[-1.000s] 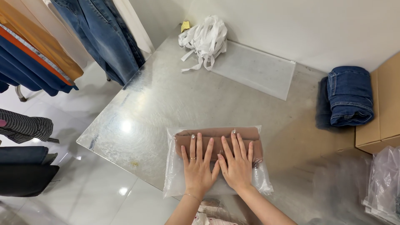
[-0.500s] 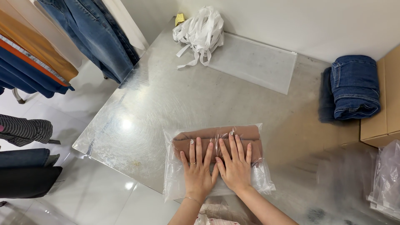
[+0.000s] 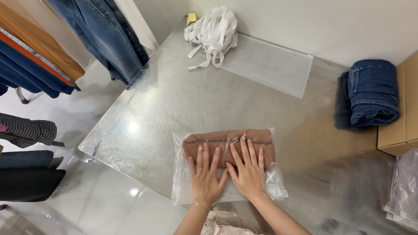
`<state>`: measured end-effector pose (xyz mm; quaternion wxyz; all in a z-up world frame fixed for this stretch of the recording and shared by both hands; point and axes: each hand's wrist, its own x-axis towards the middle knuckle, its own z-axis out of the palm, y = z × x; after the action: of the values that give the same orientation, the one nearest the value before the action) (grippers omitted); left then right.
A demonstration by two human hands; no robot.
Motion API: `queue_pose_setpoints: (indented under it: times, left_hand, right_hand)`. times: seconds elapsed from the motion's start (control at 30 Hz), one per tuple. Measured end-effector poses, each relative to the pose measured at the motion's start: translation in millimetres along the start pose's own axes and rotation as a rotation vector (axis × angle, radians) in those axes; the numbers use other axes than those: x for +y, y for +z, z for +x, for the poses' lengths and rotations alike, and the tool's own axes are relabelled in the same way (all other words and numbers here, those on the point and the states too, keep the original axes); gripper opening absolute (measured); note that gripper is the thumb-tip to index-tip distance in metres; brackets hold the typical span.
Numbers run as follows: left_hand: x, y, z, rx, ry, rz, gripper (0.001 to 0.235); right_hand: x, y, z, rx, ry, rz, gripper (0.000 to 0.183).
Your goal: The person places folded clothes into clear plastic bags on a metal table, seals the bags, and stacks them. The person then picks up a cardboard box from a stack and places it on the table.
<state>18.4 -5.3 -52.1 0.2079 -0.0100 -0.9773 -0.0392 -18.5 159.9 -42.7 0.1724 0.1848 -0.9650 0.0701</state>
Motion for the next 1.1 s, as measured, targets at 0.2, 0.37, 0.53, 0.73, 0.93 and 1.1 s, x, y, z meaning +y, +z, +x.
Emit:
queue_pose_setpoints:
  times: [0.2, 0.37, 0.53, 0.73, 0.93, 1.1]
  left_hand:
    - [-20, -12, -16, 0.089, -0.039, -0.032, 0.077]
    - [-30, -12, -24, 0.039, -0.09, 0.037, 0.081]
    - [-53, -5, -42, -0.152, -0.307, -0.015, 0.087]
    - [-81, -44, -8, -0.281, -0.717, -0.601, 0.094]
    - [-149, 19, 27, -0.652, -0.872, -0.73, 0.088]
    - [-103, -46, 73, -0.737, -1.036, -1.041, 0.05]
  right_hand:
    - [23, 3, -18, -0.014, 0.089, -0.033, 0.073]
    - [42, 3, -25, -0.073, 0.216, -0.06, 0.079]
    - [72, -3, -34, -0.191, 0.411, 0.153, 0.098]
    - [81, -22, -24, -0.092, 0.845, 0.653, 0.095]
    - [129, -3, -9, -0.381, 1.163, 1.263, 0.031]
    - [157, 7, -51, -0.17, 1.063, 1.427, 0.023]
